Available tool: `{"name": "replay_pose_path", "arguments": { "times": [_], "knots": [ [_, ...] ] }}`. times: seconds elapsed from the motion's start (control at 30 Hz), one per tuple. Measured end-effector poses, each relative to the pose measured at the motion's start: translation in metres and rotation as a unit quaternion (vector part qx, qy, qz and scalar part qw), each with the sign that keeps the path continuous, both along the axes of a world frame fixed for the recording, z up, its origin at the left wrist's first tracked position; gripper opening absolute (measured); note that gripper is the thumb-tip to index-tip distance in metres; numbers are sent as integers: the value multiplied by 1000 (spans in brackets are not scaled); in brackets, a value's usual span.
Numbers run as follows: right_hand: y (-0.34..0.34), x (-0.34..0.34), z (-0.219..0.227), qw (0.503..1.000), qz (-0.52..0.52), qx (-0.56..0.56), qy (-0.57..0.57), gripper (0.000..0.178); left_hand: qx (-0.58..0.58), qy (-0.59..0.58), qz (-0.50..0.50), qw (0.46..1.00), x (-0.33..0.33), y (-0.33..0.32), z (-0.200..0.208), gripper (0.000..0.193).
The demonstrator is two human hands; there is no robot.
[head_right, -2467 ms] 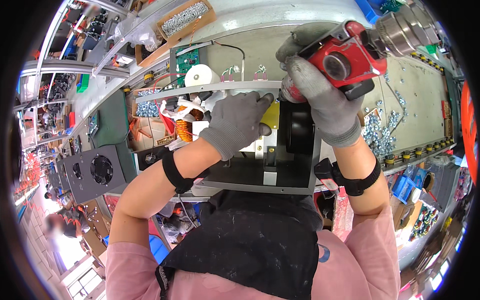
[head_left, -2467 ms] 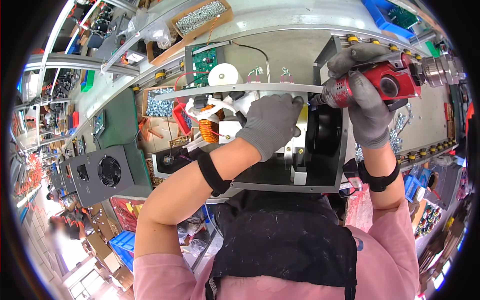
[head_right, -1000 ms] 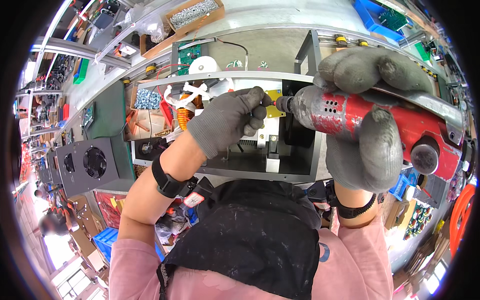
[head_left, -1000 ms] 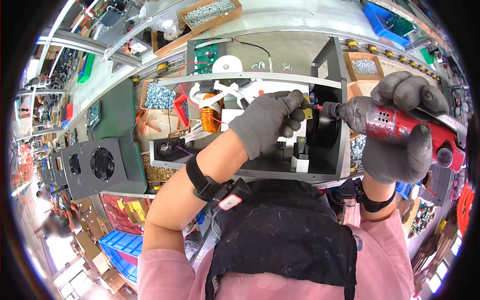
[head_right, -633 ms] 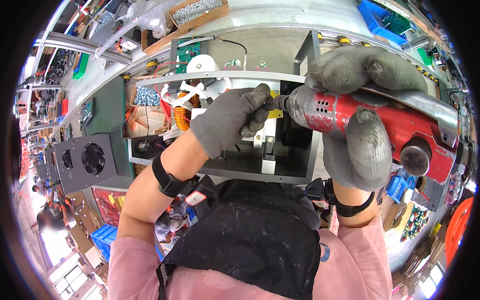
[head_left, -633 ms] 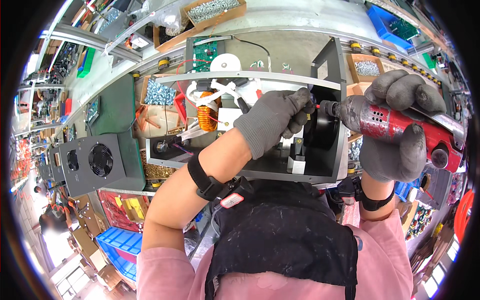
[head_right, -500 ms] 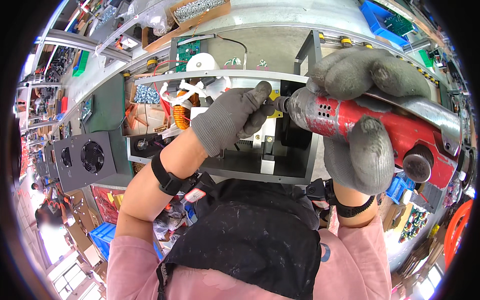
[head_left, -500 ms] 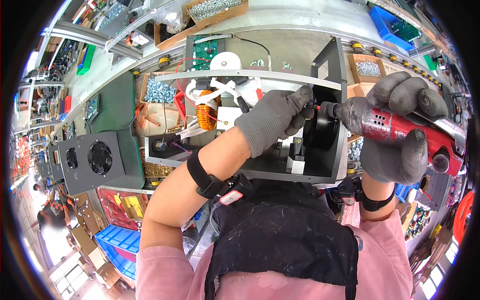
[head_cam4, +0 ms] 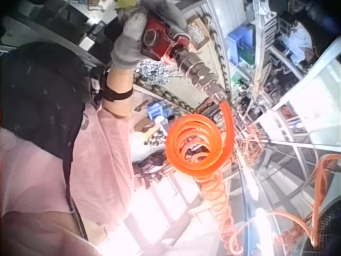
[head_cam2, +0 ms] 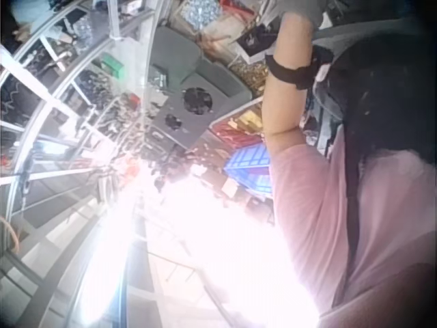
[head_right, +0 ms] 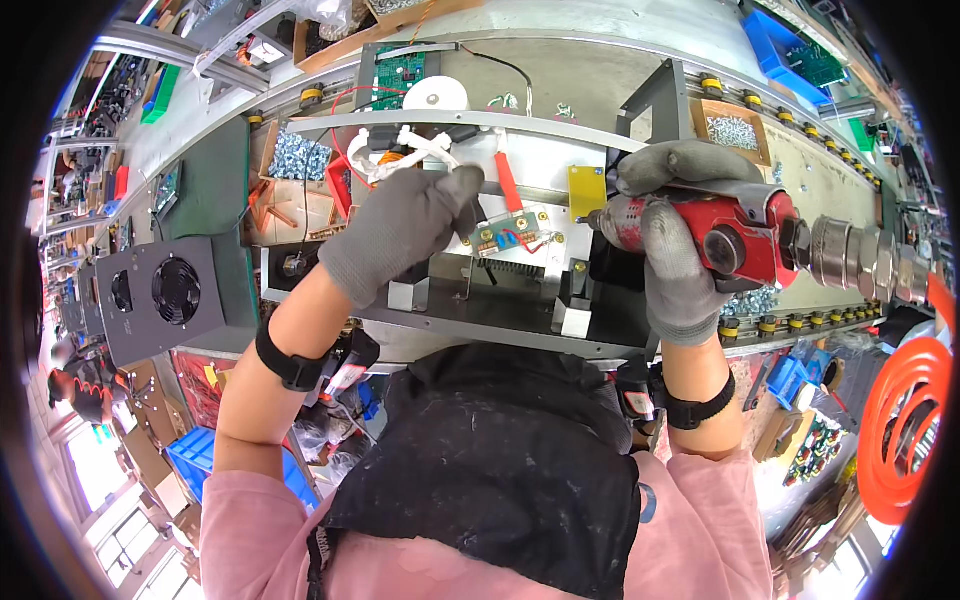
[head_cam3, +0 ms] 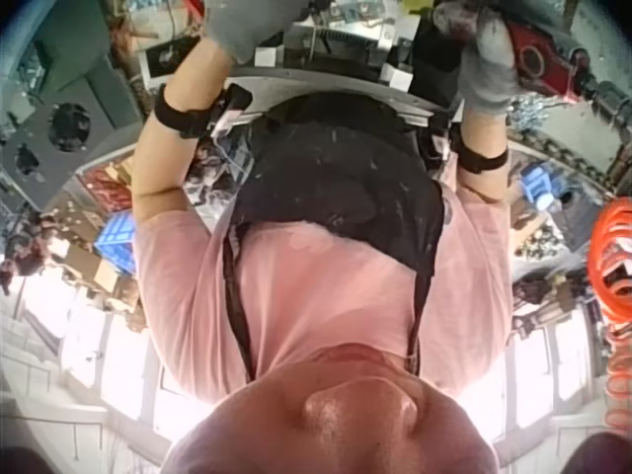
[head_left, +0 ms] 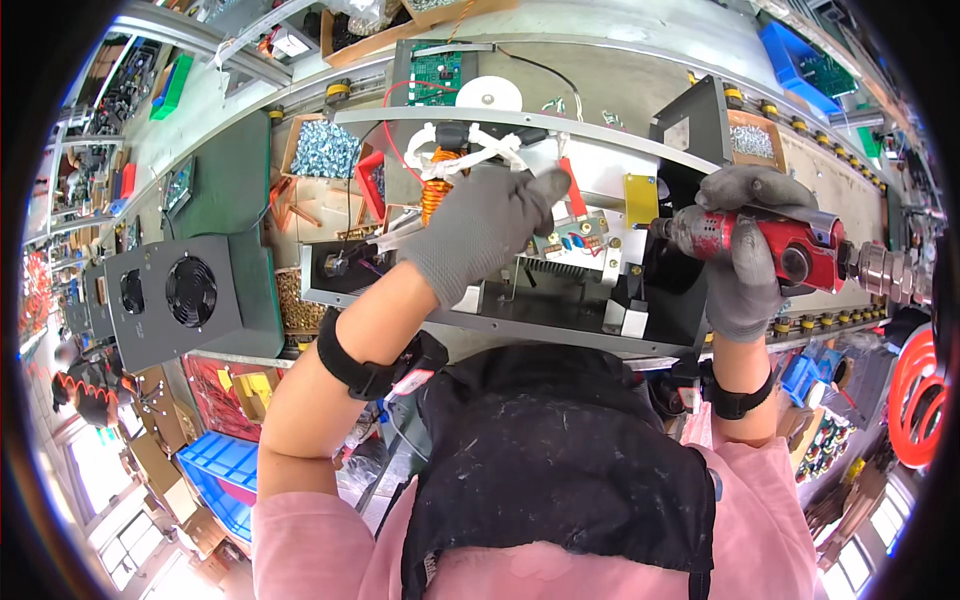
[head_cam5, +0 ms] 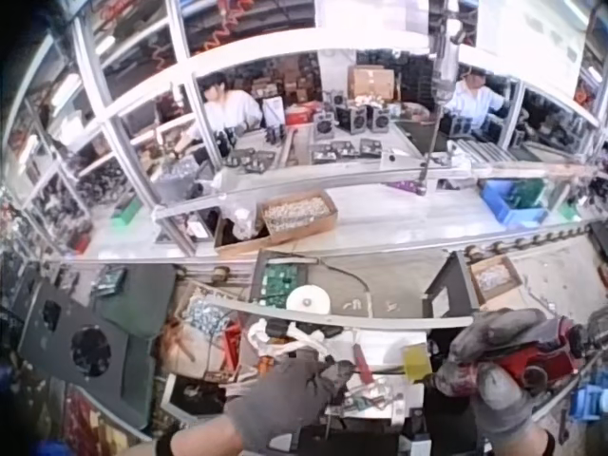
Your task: Assembling electronic components and wiring onto a metal chassis using a power screwdriver in a workshop environment.
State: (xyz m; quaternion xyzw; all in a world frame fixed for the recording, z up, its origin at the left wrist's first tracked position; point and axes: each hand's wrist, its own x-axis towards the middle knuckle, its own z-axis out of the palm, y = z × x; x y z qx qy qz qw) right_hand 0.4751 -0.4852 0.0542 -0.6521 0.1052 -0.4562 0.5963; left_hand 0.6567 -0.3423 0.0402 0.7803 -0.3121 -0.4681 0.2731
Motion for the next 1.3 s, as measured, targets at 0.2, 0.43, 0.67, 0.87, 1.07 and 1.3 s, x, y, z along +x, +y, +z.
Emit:
{"name": "replay_pose_path", "arguments": {
  "times": [0.2,0.43,0.67,0.87,1.07,1.3],
  "knots": [
    [7,0,-4,999,-37,-15,4,39,-31,-85,-132,987,-26,29,-1,44],
    [21,11,-10,996,-74,-37,-20,38,-68,-134,-251,956,-41,47,-4,34],
    [30,19,-11,994,-61,-87,15,38,-91,-139,-242,956,-41,52,-6,34],
    [24,34,0,997,-40,19,61,28,-37,-91,-272,957,-33,45,-3,27],
    [21,42,3,995,-44,21,90,25,-169,350,37,921,0,19,9,23],
    [16,30,-5,998,39,14,36,26,-139,390,156,897,0,-17,20,30]
  ]
}}
